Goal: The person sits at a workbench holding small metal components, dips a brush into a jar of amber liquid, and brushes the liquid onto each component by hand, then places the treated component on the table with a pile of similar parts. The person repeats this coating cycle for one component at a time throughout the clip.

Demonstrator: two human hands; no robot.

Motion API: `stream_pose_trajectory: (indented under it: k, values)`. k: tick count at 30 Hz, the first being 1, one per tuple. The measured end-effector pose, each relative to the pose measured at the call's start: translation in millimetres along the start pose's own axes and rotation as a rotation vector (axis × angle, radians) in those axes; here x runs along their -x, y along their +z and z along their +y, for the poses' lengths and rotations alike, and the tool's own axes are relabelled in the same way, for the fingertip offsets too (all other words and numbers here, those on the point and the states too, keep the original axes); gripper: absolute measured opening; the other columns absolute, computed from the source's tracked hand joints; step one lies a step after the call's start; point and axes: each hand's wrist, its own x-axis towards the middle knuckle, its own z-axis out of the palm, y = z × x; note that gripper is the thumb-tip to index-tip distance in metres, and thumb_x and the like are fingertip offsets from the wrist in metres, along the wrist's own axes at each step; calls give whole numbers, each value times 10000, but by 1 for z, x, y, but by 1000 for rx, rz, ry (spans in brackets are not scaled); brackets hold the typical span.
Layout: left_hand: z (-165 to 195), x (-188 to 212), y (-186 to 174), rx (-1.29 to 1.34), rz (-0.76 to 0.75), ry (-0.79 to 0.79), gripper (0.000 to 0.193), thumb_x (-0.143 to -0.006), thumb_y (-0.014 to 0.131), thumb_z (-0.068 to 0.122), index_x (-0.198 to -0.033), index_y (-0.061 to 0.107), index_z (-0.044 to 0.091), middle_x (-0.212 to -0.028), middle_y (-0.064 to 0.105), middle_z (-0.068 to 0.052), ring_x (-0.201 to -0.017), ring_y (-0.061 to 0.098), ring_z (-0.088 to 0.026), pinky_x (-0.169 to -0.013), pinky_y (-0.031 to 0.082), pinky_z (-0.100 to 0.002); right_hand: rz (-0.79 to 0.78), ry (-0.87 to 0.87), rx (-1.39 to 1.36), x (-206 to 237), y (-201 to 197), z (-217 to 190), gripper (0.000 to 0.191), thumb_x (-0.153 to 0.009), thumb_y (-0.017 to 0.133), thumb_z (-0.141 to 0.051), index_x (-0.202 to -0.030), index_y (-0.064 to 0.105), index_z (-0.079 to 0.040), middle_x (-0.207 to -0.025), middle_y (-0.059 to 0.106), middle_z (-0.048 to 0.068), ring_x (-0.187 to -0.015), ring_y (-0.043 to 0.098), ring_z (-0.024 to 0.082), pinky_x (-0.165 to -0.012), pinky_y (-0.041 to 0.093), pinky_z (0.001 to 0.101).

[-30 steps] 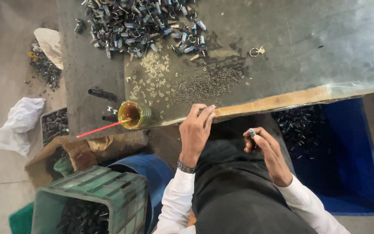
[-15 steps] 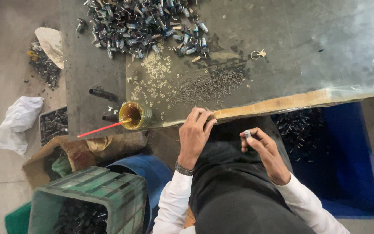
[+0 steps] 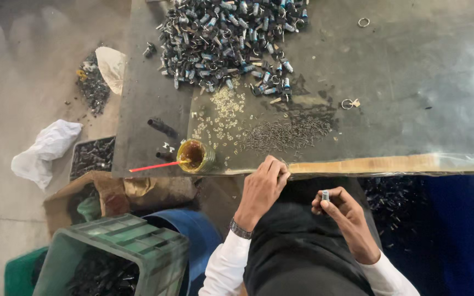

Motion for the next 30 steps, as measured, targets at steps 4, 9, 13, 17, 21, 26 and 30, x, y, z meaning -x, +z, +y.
stream_pose_trajectory:
  k: [4, 9, 13, 17, 21, 26, 30]
  values:
    - [8, 15, 0, 276, 71, -132, 95, -1010, 622, 122, -1023, 575, 41, -968, 577, -73, -786, 623, -202, -681, 507, -324, 0, 14, -47, -2, 0, 1, 182, -961, 644, -132, -1096, 624, -11, -1027, 706, 61, -940, 692, 173, -880, 547, 337]
    - [25, 30, 4, 635, 79, -352, 71, -997, 615, 95, -1003, 580, 34, -837, 549, -36, -692, 483, -102, -640, 441, -272, -30, 32, -73, -7, 1, 4, 190, -935, 687, -114, -1081, 671, 6, -965, 721, 90, -893, 694, 172, -838, 557, 333]
    - [41, 36, 2, 756, 53, -314, 57, -990, 625, 63, -1018, 596, 23, -898, 562, -12, -768, 518, -79, -682, 447, -252, -31, 74, -140, -11, 6, 3, 205, -909, 707, -112, -1066, 668, 14, -952, 735, 98, -871, 685, 166, -813, 548, 324]
    - [49, 38, -5, 844, 123, -336, 71, -971, 647, 39, -1032, 613, 28, -929, 604, -7, -797, 595, -72, -708, 482, -229, -112, 2, -192, -9, 12, -5, 204, -945, 708, -155, -1049, 625, 0, -966, 724, 82, -889, 660, 142, -823, 531, 303]
    - [53, 36, -10, 795, 189, -228, 85, -961, 691, -3, -1034, 654, 20, -1028, 637, -44, -889, 603, -92, -763, 492, -235, -133, -9, -323, 0, 20, -15, 211, -969, 710, -173, -1057, 584, -29, -959, 667, 72, -881, 652, 155, -795, 525, 320]
    - [58, 29, -8, 823, 177, -108, 119, -976, 702, -33, -1070, 652, 19, -1067, 653, -66, -892, 646, -116, -770, 538, -250, -155, -70, -400, 6, 31, -26, 194, -976, 707, -173, -1041, 568, -54, -1006, 616, 51, -920, 640, 149, -810, 521, 323]
    - [63, 28, -5, 796, 199, -63, 124, -980, 694, -45, -1077, 646, 15, -1070, 662, -75, -872, 673, -124, -753, 568, -263, -155, -85, -383, 9, 33, -30, 162, -996, 697, -147, -1023, 573, -46, -998, 625, 55, -909, 628, 149, -805, 511, 320]
